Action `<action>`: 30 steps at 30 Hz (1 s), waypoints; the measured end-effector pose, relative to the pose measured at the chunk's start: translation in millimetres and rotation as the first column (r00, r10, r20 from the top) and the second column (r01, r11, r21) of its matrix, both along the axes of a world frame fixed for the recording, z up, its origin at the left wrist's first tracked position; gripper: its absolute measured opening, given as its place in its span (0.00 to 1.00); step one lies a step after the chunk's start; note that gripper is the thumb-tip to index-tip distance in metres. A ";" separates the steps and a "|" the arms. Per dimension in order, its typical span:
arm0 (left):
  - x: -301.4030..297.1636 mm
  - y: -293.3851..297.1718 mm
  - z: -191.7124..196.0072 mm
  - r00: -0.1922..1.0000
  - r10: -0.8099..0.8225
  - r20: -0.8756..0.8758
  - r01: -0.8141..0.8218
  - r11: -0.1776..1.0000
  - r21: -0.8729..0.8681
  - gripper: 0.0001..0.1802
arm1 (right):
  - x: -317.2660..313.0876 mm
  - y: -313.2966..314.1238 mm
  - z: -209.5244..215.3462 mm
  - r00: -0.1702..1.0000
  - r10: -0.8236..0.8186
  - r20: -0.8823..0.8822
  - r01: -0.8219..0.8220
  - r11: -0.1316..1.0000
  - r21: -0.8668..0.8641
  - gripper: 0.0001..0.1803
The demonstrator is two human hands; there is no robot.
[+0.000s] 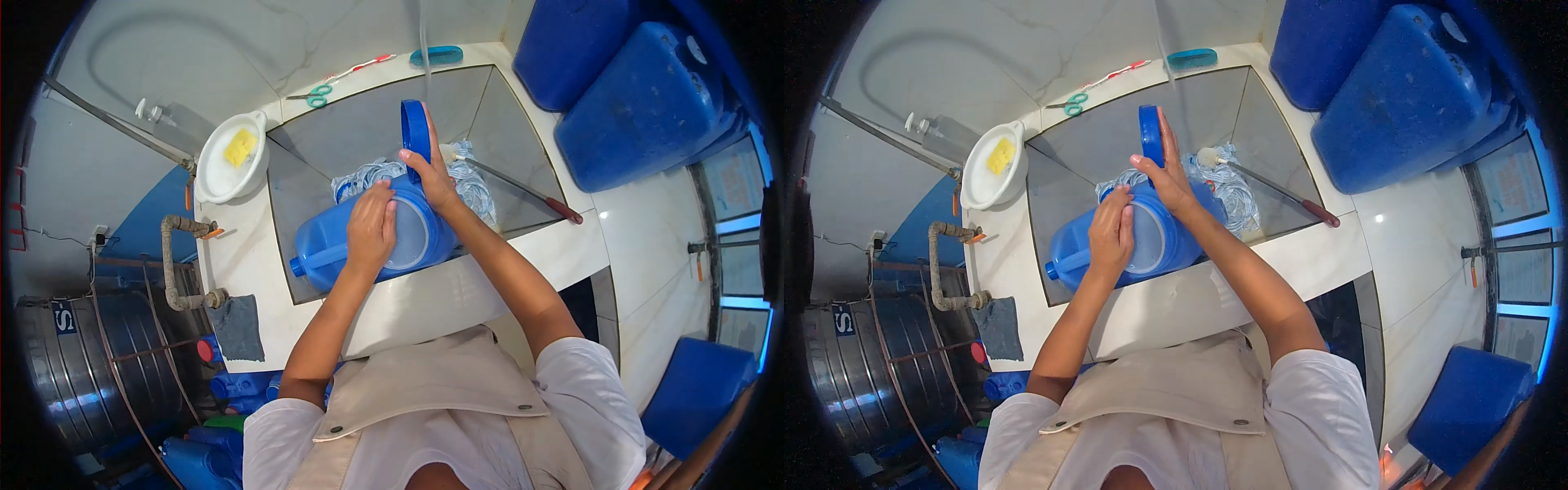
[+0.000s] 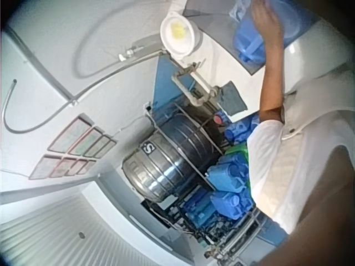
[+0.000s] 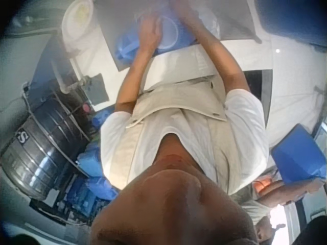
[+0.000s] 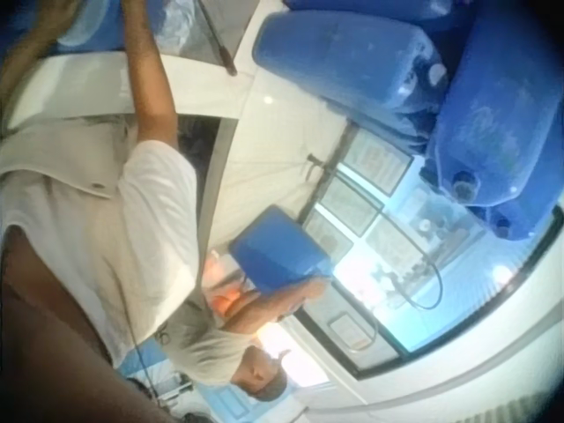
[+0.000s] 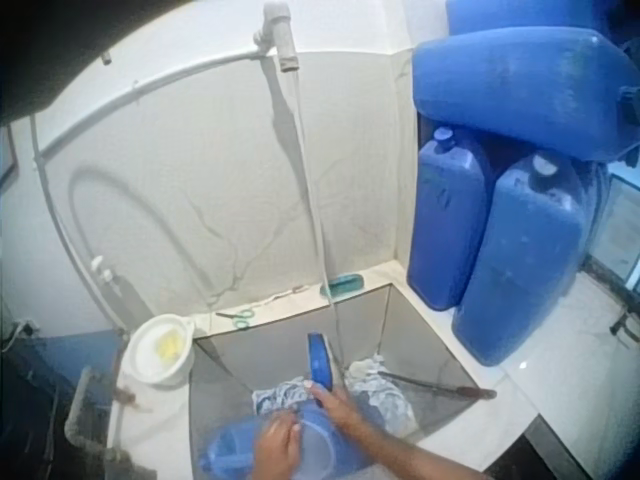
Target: The person cleans a large blue plastic container in a sink using sponges and water, scrubbing the exterior and interior, and uses a toothbrush to clean the container lid.
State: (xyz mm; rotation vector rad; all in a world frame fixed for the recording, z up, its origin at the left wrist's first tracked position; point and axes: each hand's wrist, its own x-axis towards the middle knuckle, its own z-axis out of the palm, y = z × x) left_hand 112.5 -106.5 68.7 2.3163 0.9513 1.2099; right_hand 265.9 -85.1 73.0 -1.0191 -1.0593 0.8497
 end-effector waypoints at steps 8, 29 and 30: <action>-1.9 -0.7 -1.2 0.995 -0.047 -0.085 0.048 0.999 0.020 0.12 | -4.7 0.2 -4.4 0.998 -0.053 0.027 0.052 0.998 0.020 0.47; 32.9 -14.8 8.2 0.993 0.057 -0.101 -0.076 0.979 -0.188 0.32 | 15.4 -5.8 -25.4 0.926 0.022 -0.378 -0.009 0.999 0.036 0.44; 23.6 -10.5 14.0 0.997 -0.035 0.062 0.052 0.957 -0.285 0.33 | 21.4 -7.4 -25.2 0.944 0.032 -0.327 -0.019 0.999 0.042 0.44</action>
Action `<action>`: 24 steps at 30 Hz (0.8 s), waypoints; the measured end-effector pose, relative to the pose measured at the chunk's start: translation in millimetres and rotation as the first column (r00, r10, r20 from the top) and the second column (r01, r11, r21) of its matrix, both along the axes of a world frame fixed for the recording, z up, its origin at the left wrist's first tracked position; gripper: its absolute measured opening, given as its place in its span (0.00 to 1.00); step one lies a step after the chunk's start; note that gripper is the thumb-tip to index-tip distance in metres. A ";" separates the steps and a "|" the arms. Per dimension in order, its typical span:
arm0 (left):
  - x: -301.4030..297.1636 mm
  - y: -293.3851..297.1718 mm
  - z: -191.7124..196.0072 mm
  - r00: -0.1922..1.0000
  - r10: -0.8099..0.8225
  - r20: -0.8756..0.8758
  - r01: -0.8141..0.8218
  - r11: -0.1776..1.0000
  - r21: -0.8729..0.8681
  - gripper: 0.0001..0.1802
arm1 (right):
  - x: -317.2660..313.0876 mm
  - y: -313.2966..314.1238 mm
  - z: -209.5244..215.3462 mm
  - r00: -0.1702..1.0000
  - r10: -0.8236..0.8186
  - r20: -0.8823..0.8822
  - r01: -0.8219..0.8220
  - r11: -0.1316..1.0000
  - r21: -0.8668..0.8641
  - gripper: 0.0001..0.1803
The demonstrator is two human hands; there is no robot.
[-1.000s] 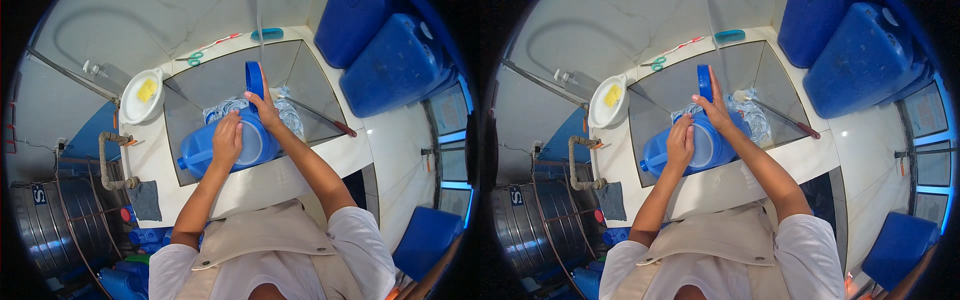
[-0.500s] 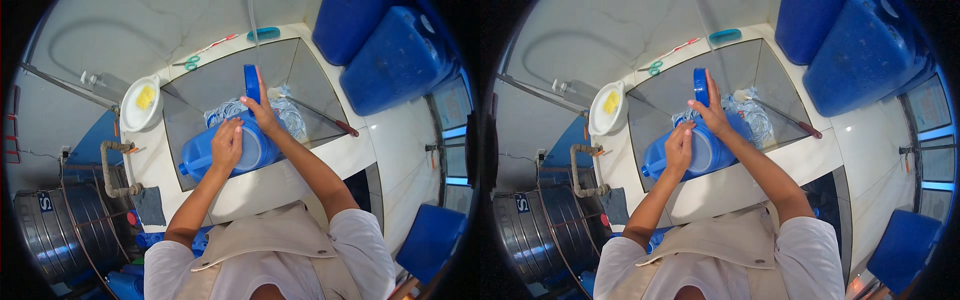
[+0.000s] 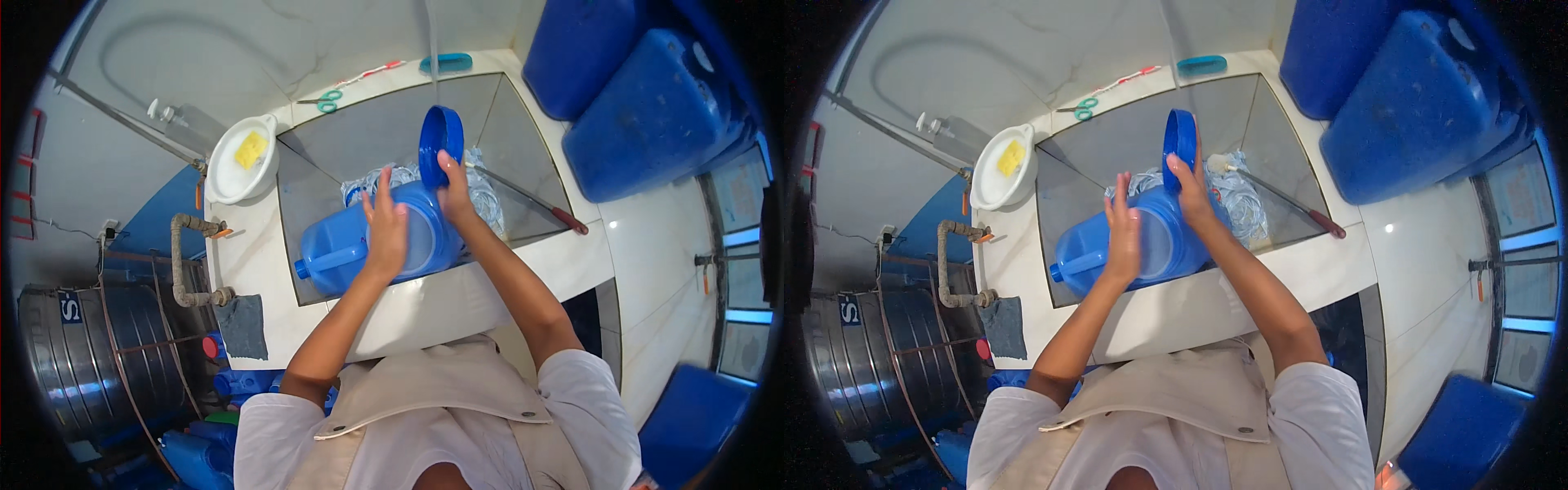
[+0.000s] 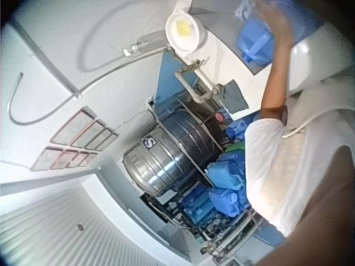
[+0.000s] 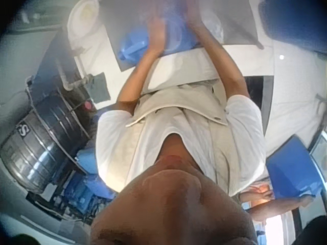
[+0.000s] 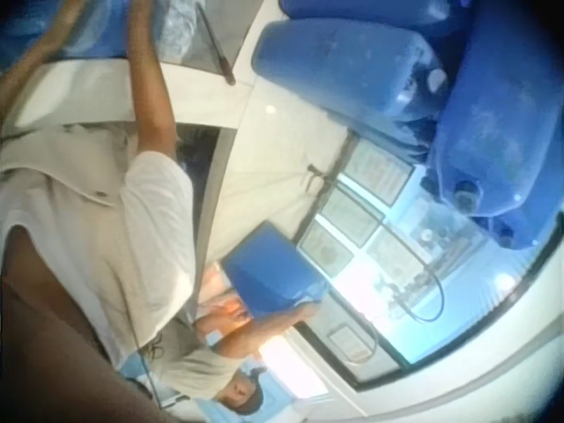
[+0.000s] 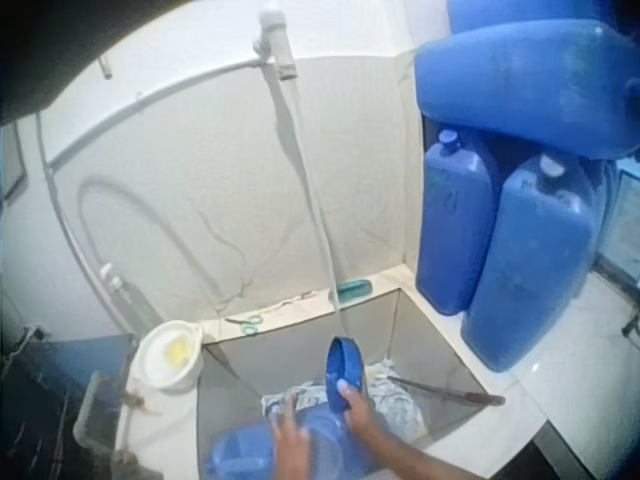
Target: The person cleans a large blue plastic container in a sink using sponges and water, scrubbing the exterior and interior, and uses a toothbrush to clean the container lid.
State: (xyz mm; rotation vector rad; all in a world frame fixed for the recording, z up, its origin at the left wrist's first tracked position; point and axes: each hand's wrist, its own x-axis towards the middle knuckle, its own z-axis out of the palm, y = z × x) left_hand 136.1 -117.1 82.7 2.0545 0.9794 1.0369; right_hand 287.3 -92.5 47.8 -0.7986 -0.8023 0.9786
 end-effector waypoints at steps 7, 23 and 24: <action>-152.4 18.5 -14.8 0.645 -0.135 -0.753 0.168 0.985 -0.032 0.30 | -29.9 -76.5 111.7 -0.155 0.110 0.982 -0.280 0.948 -0.151 0.41; -9.1 39.3 38.2 0.679 -0.140 -0.721 0.148 0.988 -0.051 0.12 | 19.2 -11.0 152.9 -0.170 0.827 0.536 0.593 0.520 -0.614 0.44; -7.3 40.0 41.1 0.656 -0.157 -0.738 0.179 0.983 -0.050 0.12 | 27.8 -3.3 162.4 -0.246 0.885 0.394 0.580 0.461 -0.672 0.42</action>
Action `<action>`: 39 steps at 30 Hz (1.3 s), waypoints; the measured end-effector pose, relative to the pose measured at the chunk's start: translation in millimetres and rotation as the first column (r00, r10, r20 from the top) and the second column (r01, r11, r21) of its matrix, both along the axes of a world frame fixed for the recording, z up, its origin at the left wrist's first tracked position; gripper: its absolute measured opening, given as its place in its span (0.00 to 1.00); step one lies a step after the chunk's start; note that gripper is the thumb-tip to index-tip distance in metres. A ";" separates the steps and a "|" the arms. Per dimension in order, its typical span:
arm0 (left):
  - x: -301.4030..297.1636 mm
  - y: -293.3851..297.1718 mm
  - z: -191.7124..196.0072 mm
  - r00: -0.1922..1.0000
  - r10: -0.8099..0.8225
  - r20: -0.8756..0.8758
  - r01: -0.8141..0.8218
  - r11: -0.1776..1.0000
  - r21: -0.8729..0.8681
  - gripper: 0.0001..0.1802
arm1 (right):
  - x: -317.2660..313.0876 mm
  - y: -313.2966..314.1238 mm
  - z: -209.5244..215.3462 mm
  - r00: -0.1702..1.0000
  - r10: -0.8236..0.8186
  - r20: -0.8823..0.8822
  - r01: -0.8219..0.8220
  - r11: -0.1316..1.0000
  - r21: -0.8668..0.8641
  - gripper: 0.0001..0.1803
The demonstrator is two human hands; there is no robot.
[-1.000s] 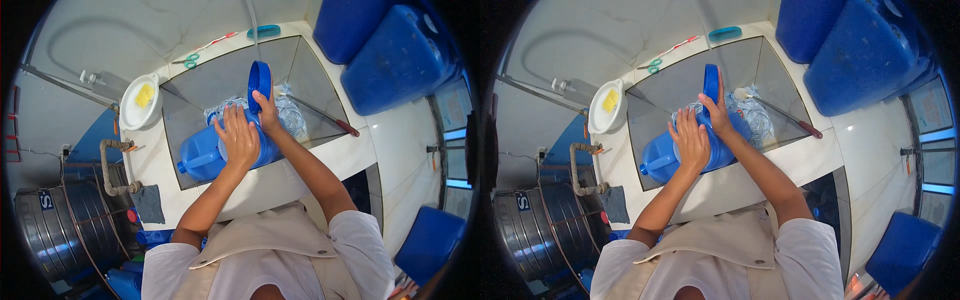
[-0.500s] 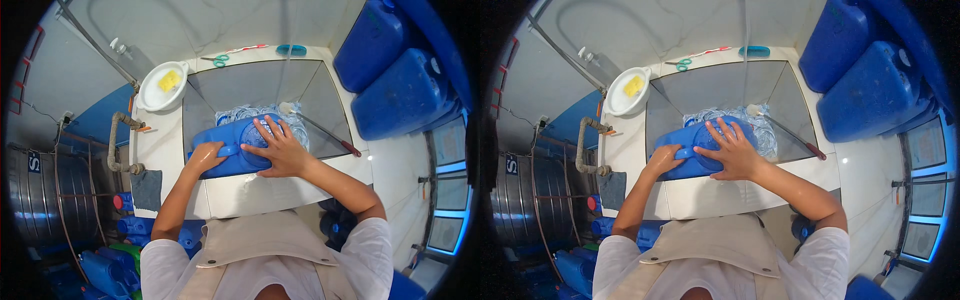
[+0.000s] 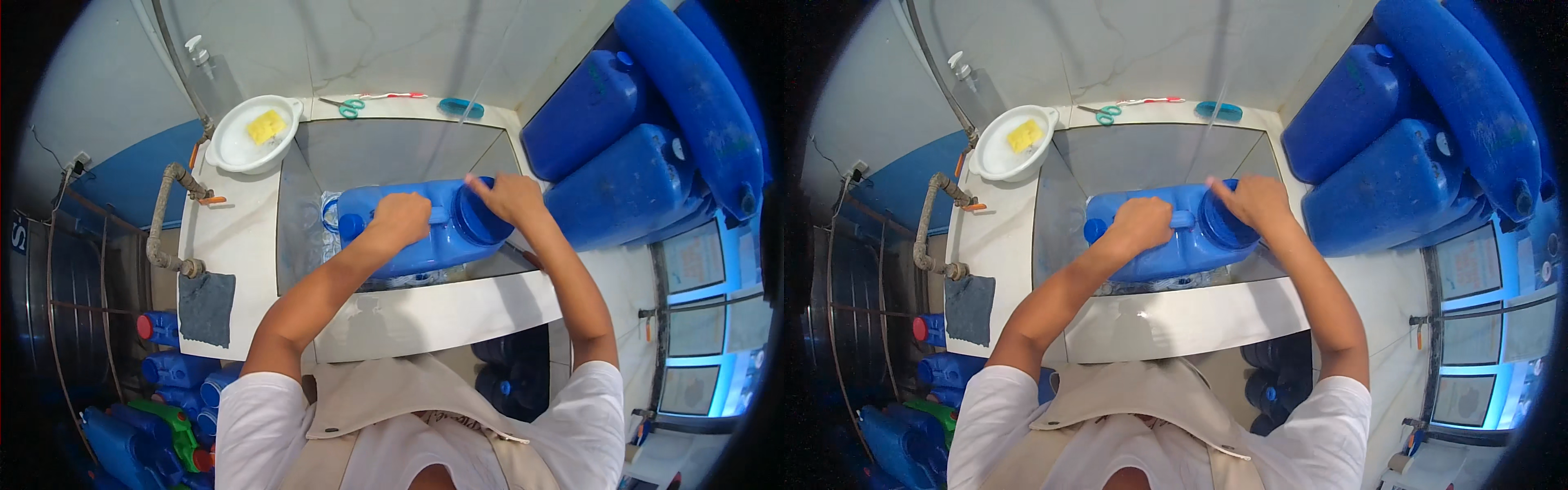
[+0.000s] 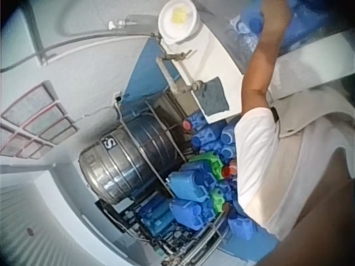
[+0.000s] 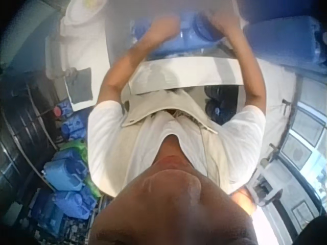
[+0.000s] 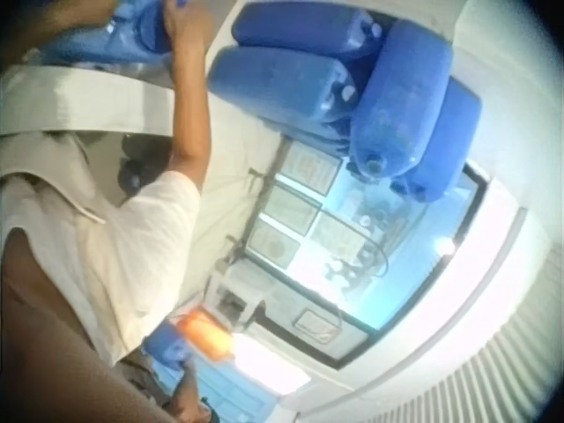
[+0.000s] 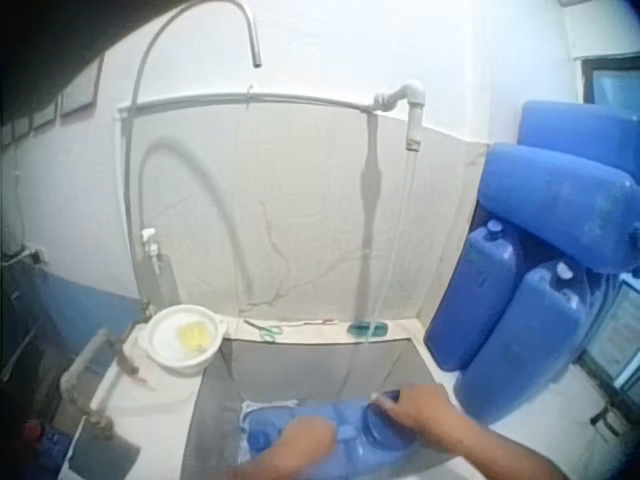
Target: The person cleans a large blue plastic container in a sink using sponges and water, scrubbing the exterior and interior, and uses a toothbrush to clean the container lid.
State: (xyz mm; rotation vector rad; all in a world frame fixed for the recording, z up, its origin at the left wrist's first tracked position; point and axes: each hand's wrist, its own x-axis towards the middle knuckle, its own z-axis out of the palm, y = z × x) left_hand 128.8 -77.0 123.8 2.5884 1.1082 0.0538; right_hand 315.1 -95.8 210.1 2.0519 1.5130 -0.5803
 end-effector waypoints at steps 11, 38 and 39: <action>47.0 -17.4 5.8 0.998 0.043 0.034 -0.041 0.996 -0.073 0.12 | 32.2 -6.2 -68.4 0.945 -0.326 -0.025 0.297 0.822 0.485 0.43; 60.1 34.2 8.1 0.995 0.098 0.021 -0.099 0.994 0.042 0.17 | 69.9 106.9 -12.2 0.741 0.131 -0.659 0.266 0.843 0.467 0.15; 62.0 42.9 6.6 0.991 0.124 0.052 -0.127 0.990 0.057 0.18 | 60.7 121.1 -14.3 0.511 0.116 -0.852 0.432 0.822 0.371 0.12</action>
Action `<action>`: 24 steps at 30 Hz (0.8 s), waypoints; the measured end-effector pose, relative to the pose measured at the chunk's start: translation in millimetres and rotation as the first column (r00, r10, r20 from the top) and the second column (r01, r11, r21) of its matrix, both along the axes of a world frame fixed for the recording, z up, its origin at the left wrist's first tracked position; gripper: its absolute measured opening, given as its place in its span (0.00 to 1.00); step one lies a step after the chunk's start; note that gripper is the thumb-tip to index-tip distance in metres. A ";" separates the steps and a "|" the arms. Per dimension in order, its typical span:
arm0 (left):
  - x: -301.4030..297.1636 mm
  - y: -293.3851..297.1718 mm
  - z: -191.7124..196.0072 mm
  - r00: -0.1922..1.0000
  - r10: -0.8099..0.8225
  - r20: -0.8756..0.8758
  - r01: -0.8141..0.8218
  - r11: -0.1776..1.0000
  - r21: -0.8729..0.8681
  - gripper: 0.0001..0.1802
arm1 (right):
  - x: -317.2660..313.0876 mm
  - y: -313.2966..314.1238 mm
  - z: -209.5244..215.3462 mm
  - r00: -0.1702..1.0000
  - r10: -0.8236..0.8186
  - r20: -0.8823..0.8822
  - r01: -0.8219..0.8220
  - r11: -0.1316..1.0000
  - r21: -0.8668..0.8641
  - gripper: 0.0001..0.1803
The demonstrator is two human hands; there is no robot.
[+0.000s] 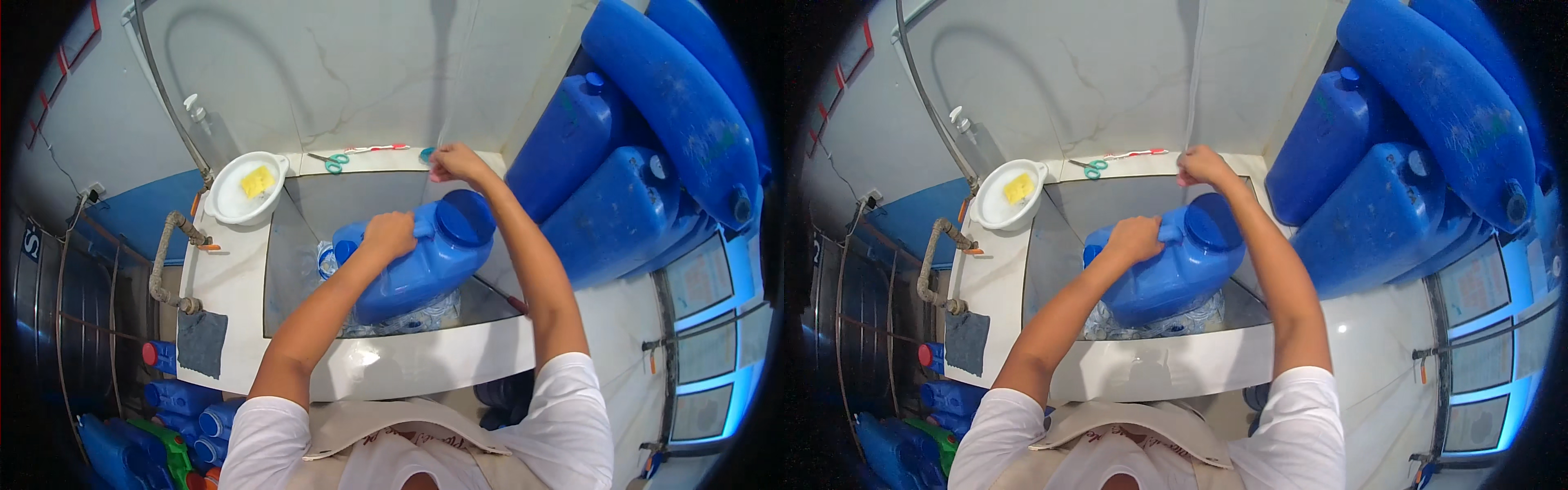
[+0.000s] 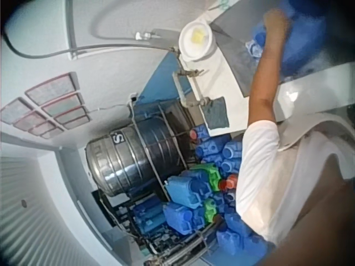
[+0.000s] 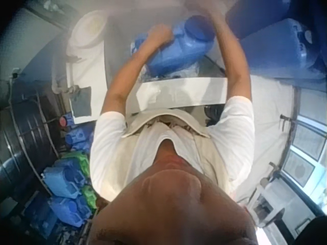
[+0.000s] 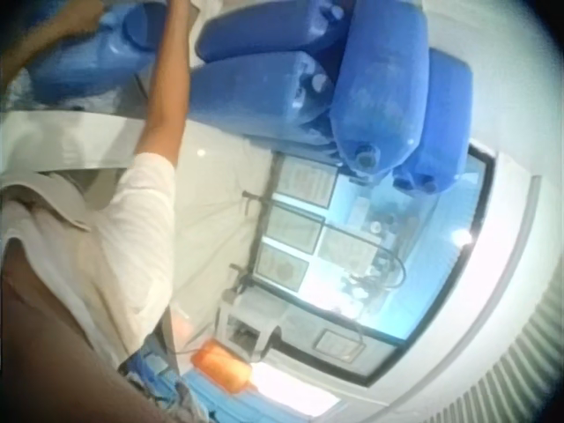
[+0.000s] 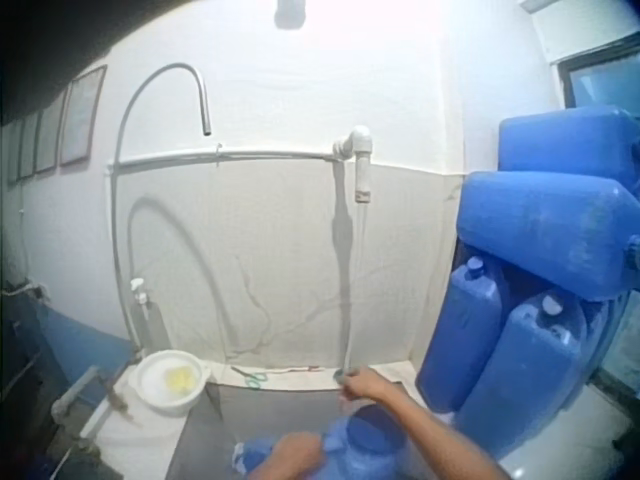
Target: The person cleans a large blue plastic container in a sink using sponges and water, scrubbing the exterior and interior, and uses a toothbrush to clean the container lid.
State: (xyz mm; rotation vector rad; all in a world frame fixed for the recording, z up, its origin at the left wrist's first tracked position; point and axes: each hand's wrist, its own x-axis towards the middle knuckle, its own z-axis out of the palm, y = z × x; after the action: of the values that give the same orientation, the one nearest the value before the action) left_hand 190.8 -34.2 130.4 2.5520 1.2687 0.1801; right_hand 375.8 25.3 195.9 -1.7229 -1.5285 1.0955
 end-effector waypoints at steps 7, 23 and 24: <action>18.9 76.8 -11.2 0.986 0.010 0.167 0.002 0.998 -0.067 0.23 | 0.1 25.9 6.7 0.915 -0.068 -0.399 0.020 0.992 -0.123 0.05; -99.0 -10.5 -15.5 0.891 0.384 0.242 -0.351 0.921 -0.168 0.18 | 6.6 43.1 -23.2 0.948 -0.024 -0.318 0.039 0.998 0.041 0.09; -100.1 -22.7 2.1 0.886 0.380 0.265 -0.350 0.924 -0.154 0.19 | 32.2 48.3 -27.0 0.948 0.015 -0.318 -0.004 0.999 0.036 0.09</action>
State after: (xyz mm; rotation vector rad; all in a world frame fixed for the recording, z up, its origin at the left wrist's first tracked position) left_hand 90.7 -56.9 132.5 2.0802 1.5778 0.5338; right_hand 408.0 73.6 168.8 -1.4329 -1.3453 1.2741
